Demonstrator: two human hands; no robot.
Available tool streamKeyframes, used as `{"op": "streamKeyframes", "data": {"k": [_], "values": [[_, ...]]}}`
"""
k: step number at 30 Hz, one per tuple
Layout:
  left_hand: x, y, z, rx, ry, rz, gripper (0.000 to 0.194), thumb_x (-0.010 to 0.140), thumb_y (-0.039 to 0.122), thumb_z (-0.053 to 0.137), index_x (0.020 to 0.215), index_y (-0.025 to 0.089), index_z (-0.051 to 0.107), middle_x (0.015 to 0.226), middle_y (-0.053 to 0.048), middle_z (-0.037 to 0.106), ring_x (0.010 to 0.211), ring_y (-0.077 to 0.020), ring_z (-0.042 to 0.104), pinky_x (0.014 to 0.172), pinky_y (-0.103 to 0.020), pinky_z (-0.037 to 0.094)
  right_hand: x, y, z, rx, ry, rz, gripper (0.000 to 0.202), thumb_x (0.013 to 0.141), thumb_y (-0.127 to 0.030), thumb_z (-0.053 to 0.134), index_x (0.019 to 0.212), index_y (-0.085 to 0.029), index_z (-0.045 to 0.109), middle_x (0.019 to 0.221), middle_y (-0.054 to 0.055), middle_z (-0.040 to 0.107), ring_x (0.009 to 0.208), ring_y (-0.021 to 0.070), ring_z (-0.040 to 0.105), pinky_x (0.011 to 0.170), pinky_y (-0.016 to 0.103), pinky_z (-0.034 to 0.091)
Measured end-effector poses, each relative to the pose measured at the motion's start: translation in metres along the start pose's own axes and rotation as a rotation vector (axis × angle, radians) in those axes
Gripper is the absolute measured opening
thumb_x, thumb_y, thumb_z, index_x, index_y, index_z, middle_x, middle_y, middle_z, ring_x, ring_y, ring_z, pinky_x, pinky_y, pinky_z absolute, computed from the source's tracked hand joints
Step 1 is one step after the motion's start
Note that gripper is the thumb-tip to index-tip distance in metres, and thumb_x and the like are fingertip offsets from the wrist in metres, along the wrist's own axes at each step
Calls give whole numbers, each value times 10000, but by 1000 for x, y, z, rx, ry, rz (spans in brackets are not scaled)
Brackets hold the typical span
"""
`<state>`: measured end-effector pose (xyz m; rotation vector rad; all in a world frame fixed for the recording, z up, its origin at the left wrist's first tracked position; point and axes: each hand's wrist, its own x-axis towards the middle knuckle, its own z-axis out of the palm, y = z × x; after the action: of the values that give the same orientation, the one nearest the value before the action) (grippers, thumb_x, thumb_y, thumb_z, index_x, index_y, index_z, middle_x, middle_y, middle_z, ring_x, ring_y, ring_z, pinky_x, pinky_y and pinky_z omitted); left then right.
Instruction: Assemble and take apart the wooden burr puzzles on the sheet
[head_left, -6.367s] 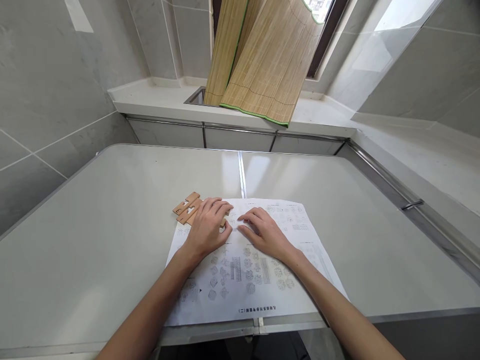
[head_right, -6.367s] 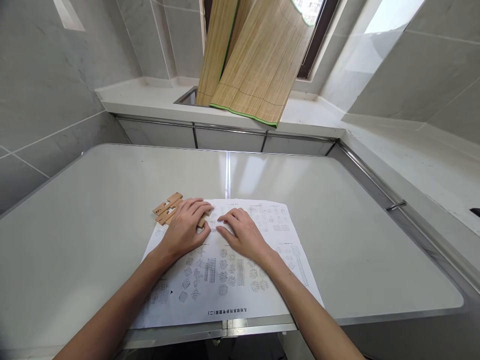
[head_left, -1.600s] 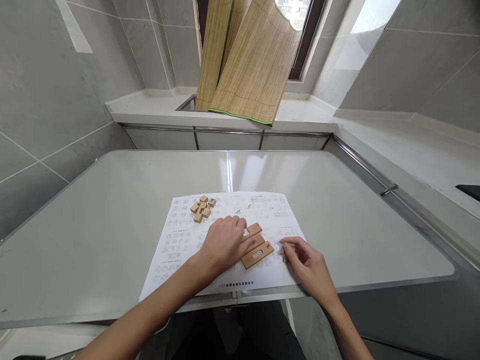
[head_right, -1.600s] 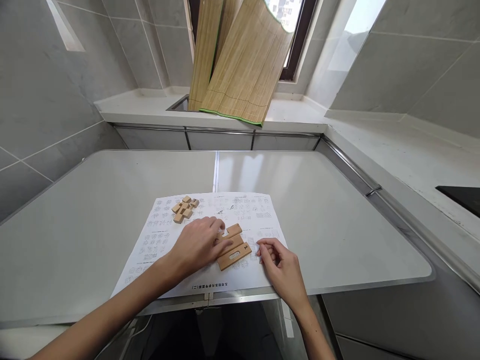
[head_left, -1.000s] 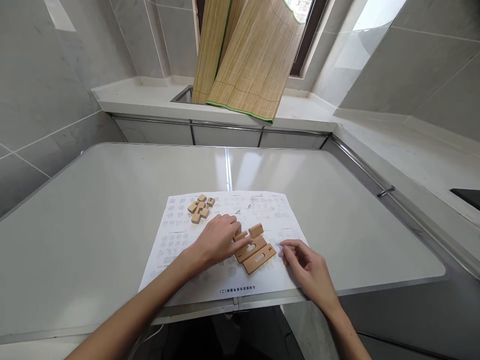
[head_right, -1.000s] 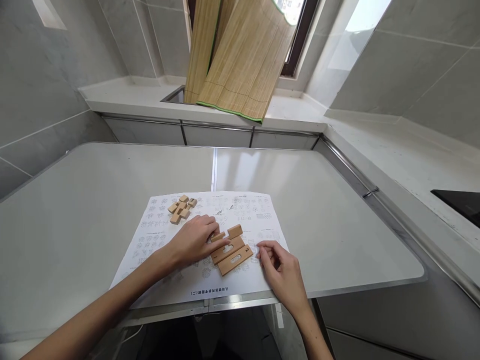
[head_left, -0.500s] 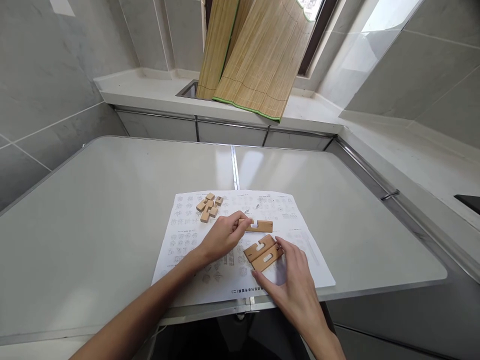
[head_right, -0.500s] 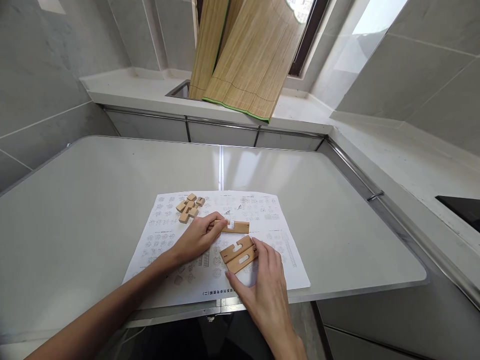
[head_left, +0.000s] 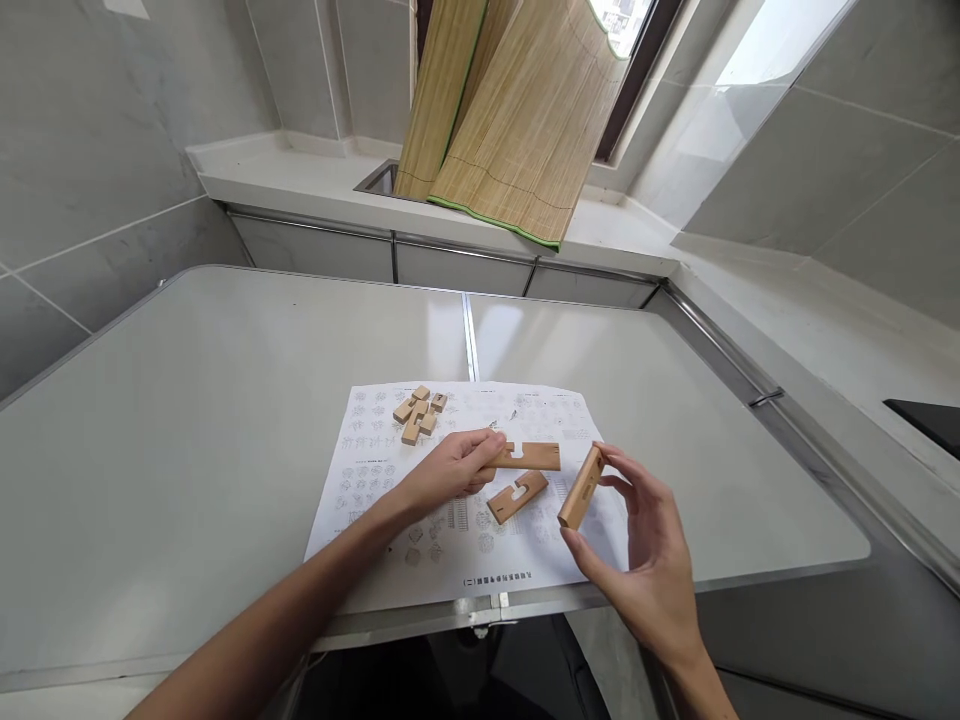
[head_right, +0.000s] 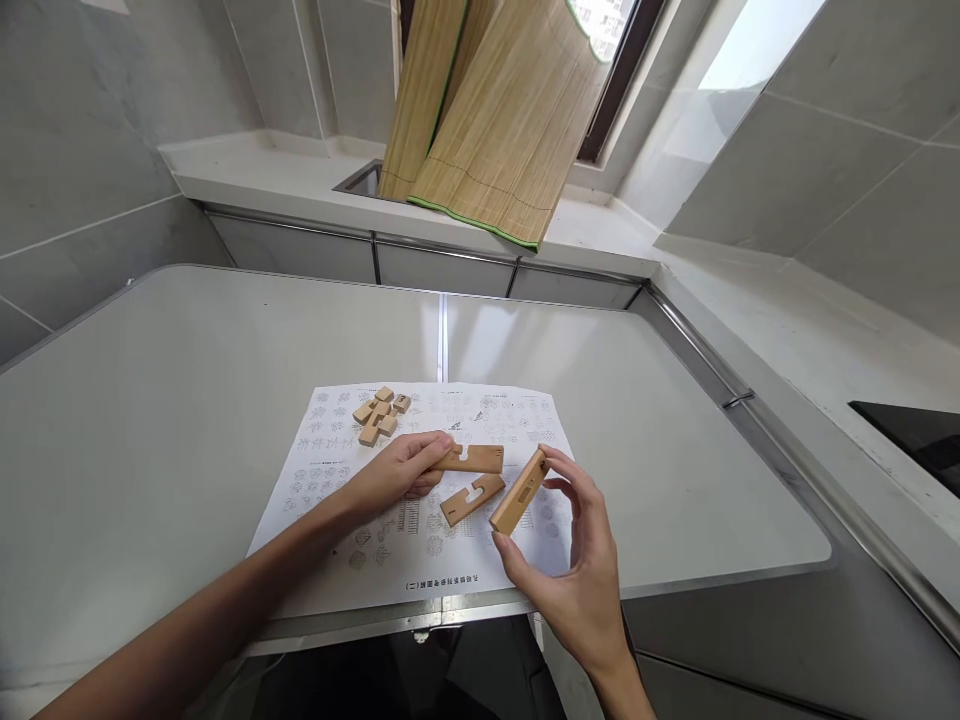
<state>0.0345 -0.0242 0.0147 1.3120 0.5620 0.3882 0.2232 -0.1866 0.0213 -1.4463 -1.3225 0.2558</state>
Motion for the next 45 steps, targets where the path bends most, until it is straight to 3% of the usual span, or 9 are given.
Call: {"op": "streamKeyframes", "data": {"k": [5, 11, 17, 26, 34, 39, 45], "values": [[-2, 0, -2, -47, -121, -39, 474, 974, 633, 582, 823, 199, 467, 623, 97, 264, 525, -75, 209, 507, -245, 178, 12, -5, 3, 83, -76, -102, 710, 828, -187, 801, 1456, -308, 493, 1519, 128, 528, 1453, 369, 471, 1124, 585, 471], [-2, -1, -3, -68, -157, -38, 490, 956, 646, 605, 816, 203, 451, 624, 100, 254, 522, -72, 202, 511, -249, 165, 19, -7, -4, 152, -202, -87, 718, 829, -213, 833, 1454, -329, 498, 1523, 112, 533, 1474, 359, 459, 1180, 601, 453], [-2, -3, -3, -63, -182, -37, 481, 976, 635, 583, 814, 203, 448, 623, 99, 256, 520, -73, 205, 512, -253, 169, 19, -4, -8, 237, -249, -27, 737, 825, -223, 861, 1459, -326, 501, 1552, 103, 527, 1482, 337, 468, 1229, 565, 437], [1, -8, -5, -38, -157, -32, 463, 990, 626, 570, 840, 197, 479, 622, 98, 283, 518, -74, 215, 508, -248, 193, 17, 4, -14, 186, -323, 3, 672, 850, -217, 841, 1428, -348, 524, 1589, 73, 497, 1494, 319, 461, 1237, 550, 437], [0, -7, -3, -9, -165, -27, 475, 985, 642, 554, 820, 205, 465, 629, 88, 300, 529, -83, 218, 518, -251, 203, 14, 9, -3, 302, -300, 16, 660, 846, -205, 838, 1403, -361, 520, 1576, 74, 481, 1509, 310, 433, 1212, 545, 469], [0, -6, 0, 23, -148, -18, 481, 986, 652, 537, 821, 206, 463, 630, 92, 284, 535, -87, 206, 521, -251, 212, 15, 8, -4, 167, -327, -17, 667, 847, -191, 812, 1418, -343, 502, 1581, 86, 473, 1501, 315, 439, 1223, 556, 448], [-4, -2, 3, 239, -47, 14, 486, 1001, 646, 493, 813, 197, 500, 643, 65, 370, 542, -101, 299, 532, -258, 254, 18, 14, -12, 30, -400, -67, 656, 877, -227, 785, 1441, -330, 466, 1576, 100, 476, 1478, 322, 469, 1203, 563, 472]]}}
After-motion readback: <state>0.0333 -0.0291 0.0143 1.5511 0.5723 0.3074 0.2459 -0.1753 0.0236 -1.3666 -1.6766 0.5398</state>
